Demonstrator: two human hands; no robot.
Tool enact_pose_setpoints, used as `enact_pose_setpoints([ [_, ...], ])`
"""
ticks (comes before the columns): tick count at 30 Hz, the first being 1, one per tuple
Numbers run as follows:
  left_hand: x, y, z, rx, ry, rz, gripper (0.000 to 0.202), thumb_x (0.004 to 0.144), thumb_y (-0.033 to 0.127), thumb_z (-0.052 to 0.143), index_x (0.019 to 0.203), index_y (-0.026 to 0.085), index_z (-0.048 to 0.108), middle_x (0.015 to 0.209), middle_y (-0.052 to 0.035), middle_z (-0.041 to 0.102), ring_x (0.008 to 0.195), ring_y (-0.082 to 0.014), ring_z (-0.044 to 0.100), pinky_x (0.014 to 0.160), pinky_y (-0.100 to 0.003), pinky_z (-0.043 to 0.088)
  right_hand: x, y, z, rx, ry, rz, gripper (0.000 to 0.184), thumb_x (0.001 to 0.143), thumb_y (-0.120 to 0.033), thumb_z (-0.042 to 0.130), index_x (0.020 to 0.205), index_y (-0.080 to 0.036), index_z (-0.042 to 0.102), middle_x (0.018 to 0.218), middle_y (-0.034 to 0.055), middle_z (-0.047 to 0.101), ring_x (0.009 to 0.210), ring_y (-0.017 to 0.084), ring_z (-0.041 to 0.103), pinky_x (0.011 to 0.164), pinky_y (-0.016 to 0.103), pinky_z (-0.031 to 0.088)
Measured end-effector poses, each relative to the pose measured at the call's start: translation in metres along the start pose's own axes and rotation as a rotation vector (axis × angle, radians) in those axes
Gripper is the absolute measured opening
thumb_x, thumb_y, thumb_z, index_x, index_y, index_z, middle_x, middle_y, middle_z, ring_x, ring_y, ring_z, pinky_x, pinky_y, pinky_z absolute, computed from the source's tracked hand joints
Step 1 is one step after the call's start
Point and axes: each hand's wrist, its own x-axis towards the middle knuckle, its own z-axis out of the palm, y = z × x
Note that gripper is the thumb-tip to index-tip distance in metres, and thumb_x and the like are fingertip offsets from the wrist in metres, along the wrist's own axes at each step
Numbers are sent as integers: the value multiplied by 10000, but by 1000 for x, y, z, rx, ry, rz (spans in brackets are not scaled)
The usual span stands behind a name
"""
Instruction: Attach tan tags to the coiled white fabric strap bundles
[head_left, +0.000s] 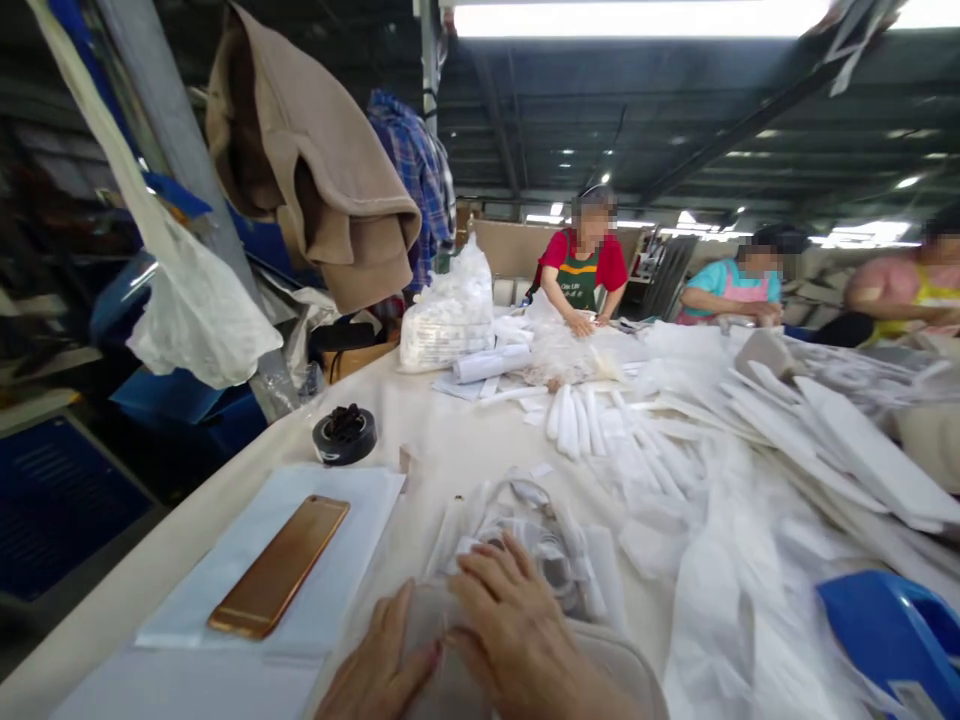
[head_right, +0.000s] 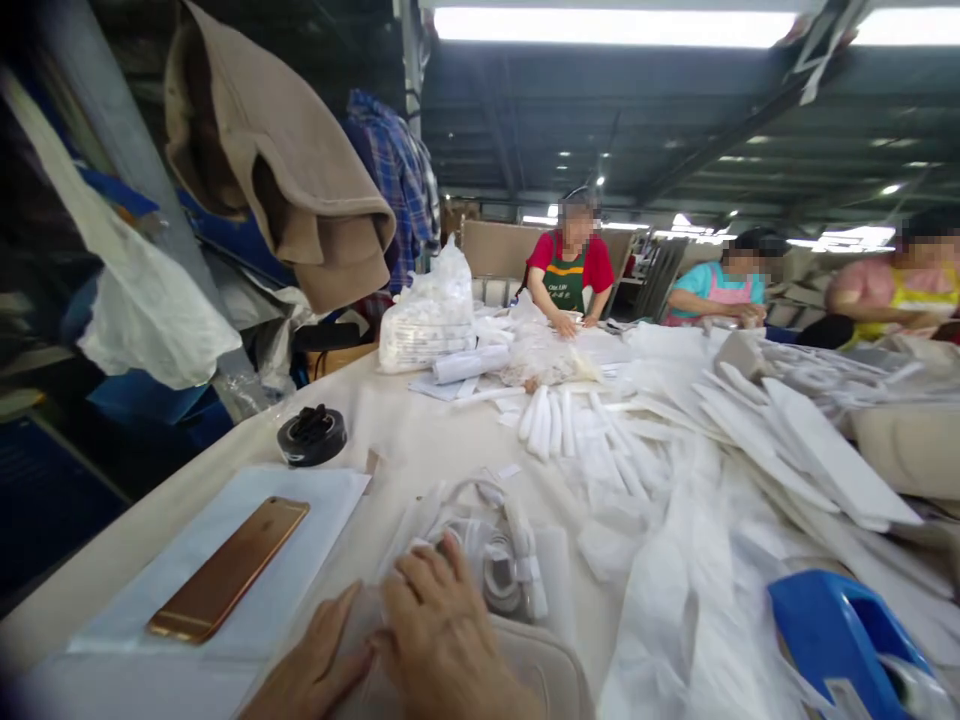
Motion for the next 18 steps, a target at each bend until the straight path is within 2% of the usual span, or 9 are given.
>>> enact_pose_setpoints([
  [2,3,5,-7,18,-38,-78,559,838,478,432,1342,239,398,1384,-108,449,1323,-305,339,1095,-447,300,-50,14,-13,-133,174,148,383,876,-299,533,1243,-192,524,1271,115,581,1203,250,521,996,437,471],
  [3,5,10,-11,19,-54,-135,577,833,491,428,1334,205,403,1385,-121,442,1316,-297,353,1098,-428,295,-76,23,-14,-192,241,298,419,890,-304,500,1277,-142,499,1313,162,541,1226,264,506,969,419,496],
  [4,7,17,-15,21,-65,-173,588,829,502,417,1317,174,413,1382,-135,438,1310,-290,363,1099,-412,290,-100,31,-13,-204,255,426,436,895,-330,489,1259,-90,511,1281,198,560,1194,274,538,943,406,516],
  [5,9,26,-19,19,-72,-191,588,820,512,412,1288,157,431,1375,-144,439,1306,-284,369,1100,-397,281,-121,39,-9,-152,209,513,449,900,-356,476,1235,-61,528,1212,208,609,1126,263,593,902,374,543],
  [7,10,45,-27,-31,-63,-216,578,779,532,433,1196,136,480,1340,-169,461,1296,-295,377,1099,-390,263,-145,47,-2,36,143,714,513,915,-411,433,1292,-66,480,1266,194,575,1153,246,571,923,371,529],
  [9,10,65,-34,-114,-51,-251,592,730,565,451,1103,108,501,1262,-209,506,1254,-333,417,1076,-412,285,-149,46,3,230,158,898,595,909,-476,409,1350,-77,419,1350,188,495,1220,251,501,984,400,478],
  [11,7,81,-40,-196,-56,-286,626,696,599,459,1063,93,496,1192,-226,548,1197,-356,470,1036,-429,336,-140,42,3,404,214,1025,686,877,-528,429,1365,-46,392,1391,213,435,1271,277,437,1038,433,412],
  [14,1,96,-47,-312,-132,-268,641,689,619,450,1080,113,497,1148,-179,607,1098,-314,562,936,-391,446,-127,38,-3,606,199,1090,829,811,-589,463,1359,25,366,1402,254,403,1301,313,404,1085,456,334],
  [18,-4,100,-52,-566,-223,-253,667,621,619,588,1067,126,540,1070,-122,667,1039,-290,599,854,-343,493,-120,36,-12,549,114,1131,952,736,-671,410,1356,48,356,1407,258,397,1340,326,342,1124,434,258],
])
